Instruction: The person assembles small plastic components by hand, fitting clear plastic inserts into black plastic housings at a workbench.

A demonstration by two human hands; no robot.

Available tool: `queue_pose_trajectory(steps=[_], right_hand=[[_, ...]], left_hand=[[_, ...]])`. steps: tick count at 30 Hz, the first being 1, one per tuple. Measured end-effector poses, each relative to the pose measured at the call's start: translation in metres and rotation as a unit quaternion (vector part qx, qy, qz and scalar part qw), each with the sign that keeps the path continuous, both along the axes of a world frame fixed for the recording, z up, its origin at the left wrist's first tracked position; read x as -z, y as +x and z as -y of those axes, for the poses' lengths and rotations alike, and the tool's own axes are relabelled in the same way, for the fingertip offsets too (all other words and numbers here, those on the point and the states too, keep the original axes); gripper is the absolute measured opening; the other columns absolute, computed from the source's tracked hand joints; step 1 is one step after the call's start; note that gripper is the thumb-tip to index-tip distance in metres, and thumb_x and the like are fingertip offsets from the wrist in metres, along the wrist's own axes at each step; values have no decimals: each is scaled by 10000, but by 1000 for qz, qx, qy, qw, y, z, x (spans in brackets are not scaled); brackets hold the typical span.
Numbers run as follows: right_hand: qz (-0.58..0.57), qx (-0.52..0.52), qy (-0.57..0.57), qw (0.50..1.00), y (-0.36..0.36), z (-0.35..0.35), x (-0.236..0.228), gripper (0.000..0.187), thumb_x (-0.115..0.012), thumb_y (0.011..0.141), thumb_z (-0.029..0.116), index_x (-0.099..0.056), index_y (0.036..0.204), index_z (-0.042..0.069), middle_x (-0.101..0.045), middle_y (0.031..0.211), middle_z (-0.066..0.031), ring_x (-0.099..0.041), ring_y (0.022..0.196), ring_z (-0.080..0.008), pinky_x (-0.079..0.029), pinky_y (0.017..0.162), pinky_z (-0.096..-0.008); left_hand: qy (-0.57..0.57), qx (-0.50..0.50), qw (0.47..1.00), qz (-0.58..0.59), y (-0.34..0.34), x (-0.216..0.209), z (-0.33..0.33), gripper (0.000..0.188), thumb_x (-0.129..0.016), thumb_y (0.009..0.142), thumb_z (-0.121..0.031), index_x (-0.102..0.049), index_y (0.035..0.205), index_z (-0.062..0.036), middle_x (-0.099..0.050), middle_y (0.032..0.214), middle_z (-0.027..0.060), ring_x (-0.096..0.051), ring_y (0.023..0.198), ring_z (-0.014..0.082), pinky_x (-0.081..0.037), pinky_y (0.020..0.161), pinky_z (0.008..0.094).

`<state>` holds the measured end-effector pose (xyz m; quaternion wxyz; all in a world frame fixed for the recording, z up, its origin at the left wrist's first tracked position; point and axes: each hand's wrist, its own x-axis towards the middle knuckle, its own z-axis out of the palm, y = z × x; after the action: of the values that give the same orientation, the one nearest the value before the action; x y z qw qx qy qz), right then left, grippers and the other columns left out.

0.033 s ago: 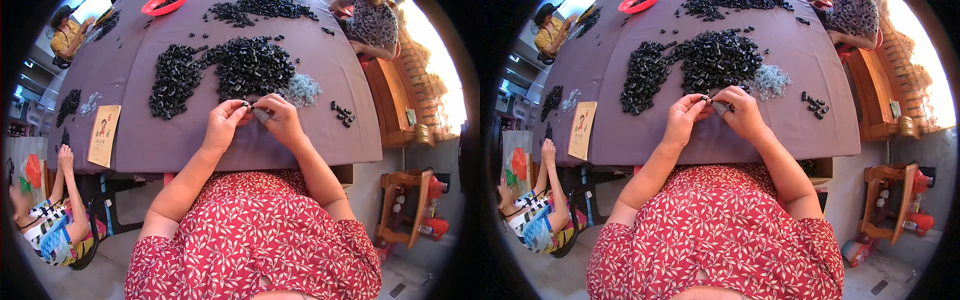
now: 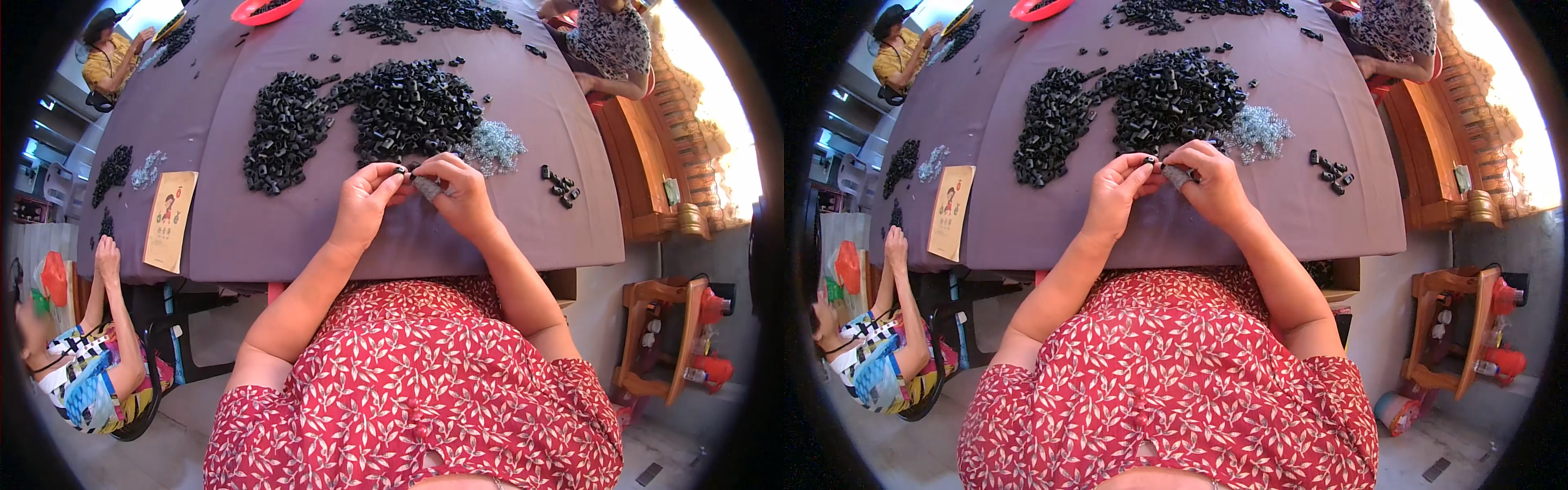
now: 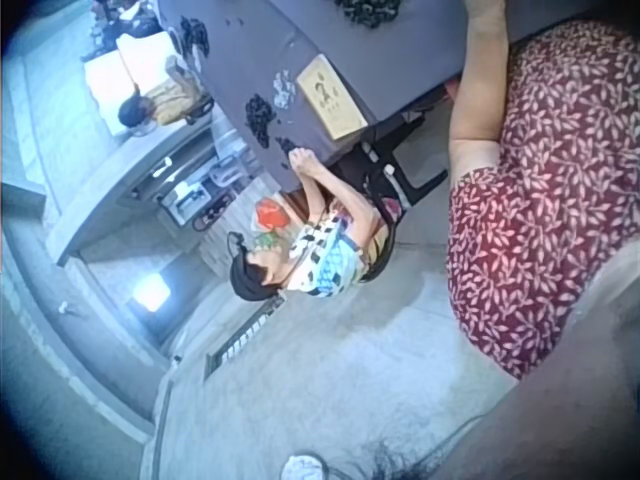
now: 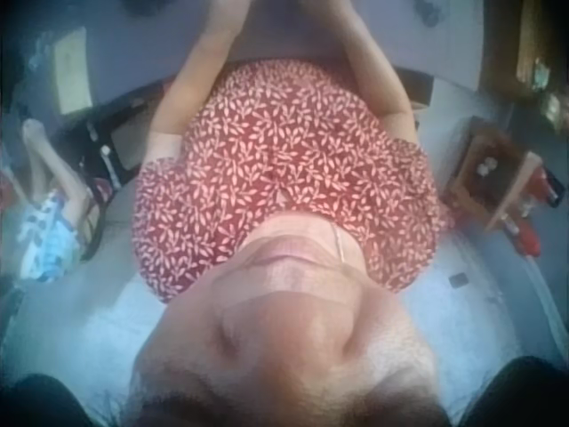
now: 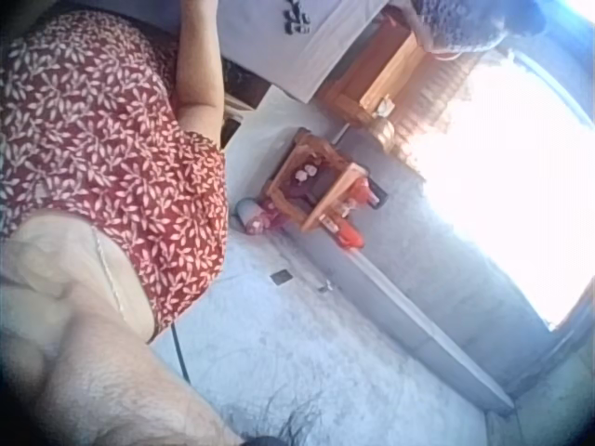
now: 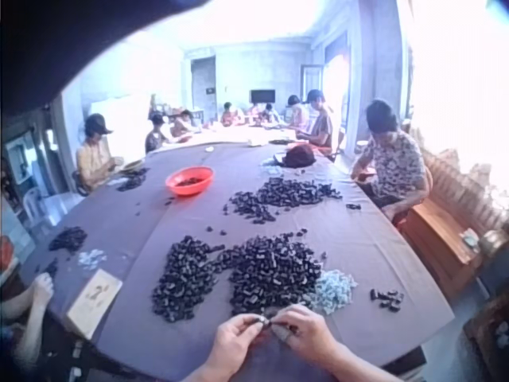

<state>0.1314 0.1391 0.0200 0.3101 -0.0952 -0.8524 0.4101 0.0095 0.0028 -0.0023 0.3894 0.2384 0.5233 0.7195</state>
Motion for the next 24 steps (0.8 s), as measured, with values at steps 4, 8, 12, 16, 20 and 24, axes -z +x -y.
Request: queue_pose_trajectory(steps=[4, 8, 12, 16, 20, 24], right_hand=[[11, -16, -11, 1000, 1, -2, 2, 259, -680, 775, -69, -697, 1014, 29, -644, 936, -60, -632, 797, -164, -503, 675, -263], [19, -24, 13, 999, -1, 0, 3, 354, -646, 752, -104, -680, 1076, 36, -603, 927, -65, -620, 788, -172, -505, 682, -279], [17, -35, 73, 997, 1, -3, 7, 387, -632, 721, -120, -670, 1075, 32, -590, 931, -76, -615, 776, -184, -507, 679, -273], [36, -32, 55, 997, 3, -2, 4, 323, -638, 756, -106, -663, 1052, 22, -618, 923, -53, -621, 782, -152, -510, 679, -264], [29, -17, -219, 975, 3, -3, 0, 225, -664, 824, -49, -664, 1043, 4, -686, 935, -57, -669, 841, -129, -534, 725, -280], [-1, -82, -346, 935, 3, -12, 2, 201, -638, 863, -71, -672, 1054, -17, -703, 964, -42, -667, 878, -103, -532, 766, -240]], left_hand=[[8, 4, 1000, 1, 0, 1, 0, 180, -589, 986, -101, -626, 1132, -3, -701, 1031, 84, -687, 885, 155, -554, 783, 266], [3, -1, 1000, -14, 1, -1, 0, 175, -598, 982, -107, -632, 1109, 9, -709, 997, 77, -697, 866, 144, -559, 767, 258], [-3, -6, 1000, 3, 1, -2, 0, 176, -580, 991, -110, -613, 1122, 4, -707, 1025, 95, -697, 879, 161, -559, 773, 266], [-7, 2, 1000, 14, -1, -2, 1, 170, -564, 999, -113, -600, 1125, -5, -706, 1057, 110, -702, 906, 187, -554, 788, 267], [-4, 11, 1000, 1, 3, -4, -1, 149, -584, 983, -76, -610, 1098, 14, -712, 1017, 95, -694, 878, 151, -561, 799, 273], [13, 38, 998, -50, 6, -2, -1, 160, -588, 969, -30, -627, 1115, 24, -707, 1016, 84, -678, 910, 133, -560, 829, 269]])
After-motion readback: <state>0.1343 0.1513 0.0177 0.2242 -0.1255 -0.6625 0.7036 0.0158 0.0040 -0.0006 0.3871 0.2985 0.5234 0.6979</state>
